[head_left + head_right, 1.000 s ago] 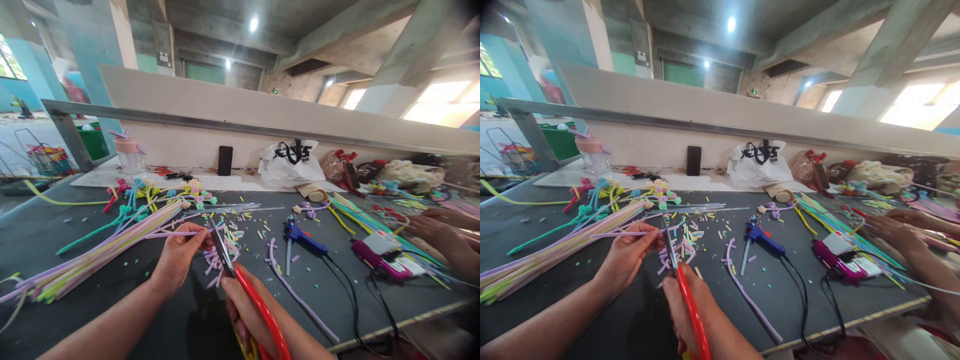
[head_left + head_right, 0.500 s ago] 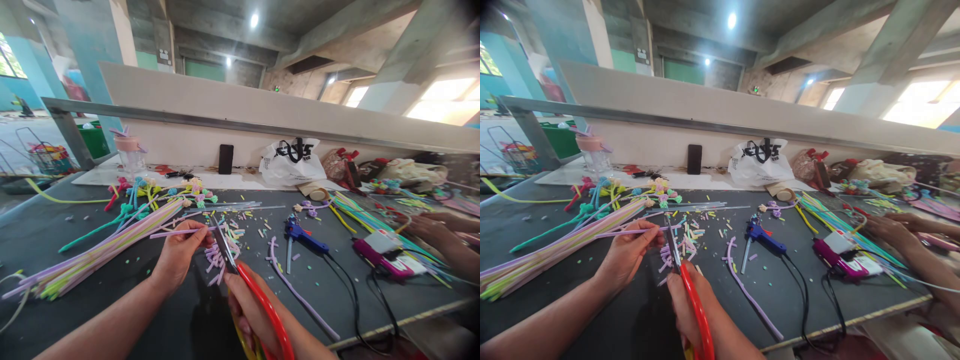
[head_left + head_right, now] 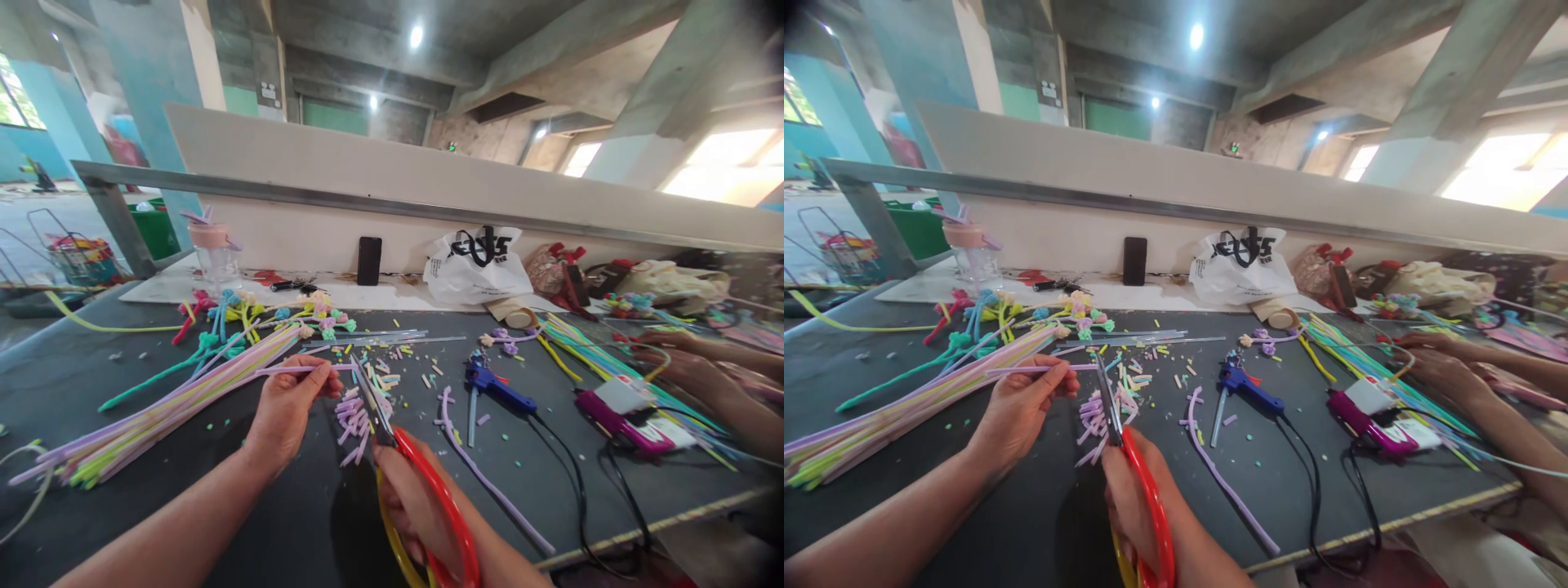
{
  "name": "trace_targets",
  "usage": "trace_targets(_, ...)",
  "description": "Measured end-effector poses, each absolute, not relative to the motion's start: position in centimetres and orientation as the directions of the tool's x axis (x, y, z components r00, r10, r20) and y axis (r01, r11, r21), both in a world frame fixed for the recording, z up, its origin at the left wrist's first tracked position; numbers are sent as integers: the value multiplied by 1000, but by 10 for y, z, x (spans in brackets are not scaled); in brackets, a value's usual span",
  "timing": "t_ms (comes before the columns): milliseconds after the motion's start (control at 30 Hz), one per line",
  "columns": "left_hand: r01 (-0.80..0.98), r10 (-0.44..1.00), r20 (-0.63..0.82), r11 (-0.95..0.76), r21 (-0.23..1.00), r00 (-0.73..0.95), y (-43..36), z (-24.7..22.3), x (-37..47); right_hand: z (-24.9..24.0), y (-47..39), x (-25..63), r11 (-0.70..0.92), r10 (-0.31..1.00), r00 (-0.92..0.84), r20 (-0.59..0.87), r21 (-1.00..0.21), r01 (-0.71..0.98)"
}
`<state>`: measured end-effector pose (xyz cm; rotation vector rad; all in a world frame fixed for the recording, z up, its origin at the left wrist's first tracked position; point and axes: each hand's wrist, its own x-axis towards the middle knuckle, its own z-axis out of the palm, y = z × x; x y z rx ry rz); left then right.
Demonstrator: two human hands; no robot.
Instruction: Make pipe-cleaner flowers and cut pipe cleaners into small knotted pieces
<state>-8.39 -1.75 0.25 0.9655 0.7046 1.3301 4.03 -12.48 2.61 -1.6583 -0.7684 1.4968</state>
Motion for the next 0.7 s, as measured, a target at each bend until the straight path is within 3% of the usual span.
trace_targets(300,-471,991,69,-7,882,114,-18,0,-82,35,-129,40,-499,866,62,-496,-865,51)
trace_targets(700,-454,981,97,-10,891,169,-18,-8,-79,40,-121,33,-588,809,78,-583,-797,135)
